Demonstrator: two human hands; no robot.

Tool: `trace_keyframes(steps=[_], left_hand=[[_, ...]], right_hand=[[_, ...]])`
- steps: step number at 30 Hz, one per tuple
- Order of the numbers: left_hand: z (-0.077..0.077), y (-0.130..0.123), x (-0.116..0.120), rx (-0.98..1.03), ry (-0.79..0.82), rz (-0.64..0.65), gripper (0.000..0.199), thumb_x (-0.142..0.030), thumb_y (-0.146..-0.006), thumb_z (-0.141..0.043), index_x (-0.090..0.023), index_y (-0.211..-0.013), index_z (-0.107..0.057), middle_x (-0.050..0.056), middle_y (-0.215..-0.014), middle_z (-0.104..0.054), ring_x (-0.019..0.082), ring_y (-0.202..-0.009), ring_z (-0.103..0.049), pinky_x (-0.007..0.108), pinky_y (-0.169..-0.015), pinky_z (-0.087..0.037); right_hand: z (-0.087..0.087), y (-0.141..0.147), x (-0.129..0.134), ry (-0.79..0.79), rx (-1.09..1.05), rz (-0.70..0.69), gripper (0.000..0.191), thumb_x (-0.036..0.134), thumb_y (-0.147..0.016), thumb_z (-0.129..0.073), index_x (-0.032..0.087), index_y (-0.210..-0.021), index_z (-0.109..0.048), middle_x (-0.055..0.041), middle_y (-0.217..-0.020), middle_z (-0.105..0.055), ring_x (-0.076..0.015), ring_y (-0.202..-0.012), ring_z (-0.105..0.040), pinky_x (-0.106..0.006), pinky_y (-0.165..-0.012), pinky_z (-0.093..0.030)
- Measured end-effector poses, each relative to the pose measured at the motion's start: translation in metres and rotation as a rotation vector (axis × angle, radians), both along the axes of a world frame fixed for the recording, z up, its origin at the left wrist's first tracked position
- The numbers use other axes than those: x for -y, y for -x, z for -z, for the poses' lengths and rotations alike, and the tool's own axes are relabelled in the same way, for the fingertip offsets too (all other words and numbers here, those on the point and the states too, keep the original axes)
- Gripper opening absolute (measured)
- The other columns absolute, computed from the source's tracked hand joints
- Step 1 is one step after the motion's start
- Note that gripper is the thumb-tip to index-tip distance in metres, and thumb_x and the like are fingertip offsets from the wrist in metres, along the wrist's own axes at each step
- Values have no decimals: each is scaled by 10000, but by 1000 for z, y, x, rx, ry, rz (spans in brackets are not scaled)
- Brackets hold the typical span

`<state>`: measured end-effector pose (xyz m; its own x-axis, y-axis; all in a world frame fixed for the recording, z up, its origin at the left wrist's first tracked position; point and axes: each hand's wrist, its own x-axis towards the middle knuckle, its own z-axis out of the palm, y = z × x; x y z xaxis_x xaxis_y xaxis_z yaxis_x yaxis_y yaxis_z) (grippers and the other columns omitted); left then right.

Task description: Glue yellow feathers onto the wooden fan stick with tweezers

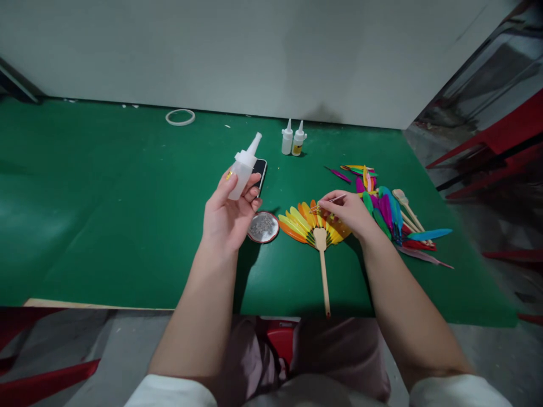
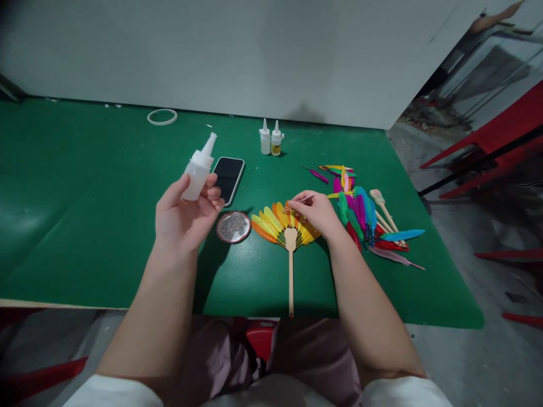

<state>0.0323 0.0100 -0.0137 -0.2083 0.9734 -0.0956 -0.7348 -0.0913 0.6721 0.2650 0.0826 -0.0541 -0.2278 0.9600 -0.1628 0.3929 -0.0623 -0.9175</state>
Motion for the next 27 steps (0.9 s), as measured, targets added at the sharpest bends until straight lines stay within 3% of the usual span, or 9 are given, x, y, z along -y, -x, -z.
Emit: trace_keyframes(steps=[6, 16, 21, 27], left_hand=[[0, -1, 0, 3, -6, 5, 252, -285, -732, -635, -193, -956, -566, 21, -851, -652, 73, -620, -555, 188, -551, -429], [-1, -4, 2, -153, 7, -8, 214, -284, -730, -629, -204, -927, -601, 32, -1066, -630, 70, -672, -560, 195, -569, -433], [0, -5, 1, -155, -6, -8, 283, -179, -663, -687, -222, -921, -577, 0, -932, -620, 67, -665, -542, 185, -588, -432], [6, -13, -3, -269, 5, -77, 305, -174, -601, -738, -197, -830, -537, -39, -732, -545, 80, -650, -535, 197, -576, -407]], right_hand=[[0, 0, 0, 4, 12, -12, 234, 376, -672, -663, 176, -782, -608, -26, -657, -636, -120, -587, -588, -184, -424, -377], [-1, -5, 0, -7, -31, -50, 324, 378, -680, -670, 200, -919, -545, -22, -736, -660, -126, -595, -613, -204, -474, -427], [0, -6, -2, -25, -51, -14, 390, 367, -670, -684, 204, -989, -529, -6, -725, -646, -119, -582, -607, -205, -479, -431], [1, -2, -3, -23, -55, 35, 275, 392, -670, -679, 191, -825, -571, -19, -679, -646, -124, -550, -600, -198, -419, -400]])
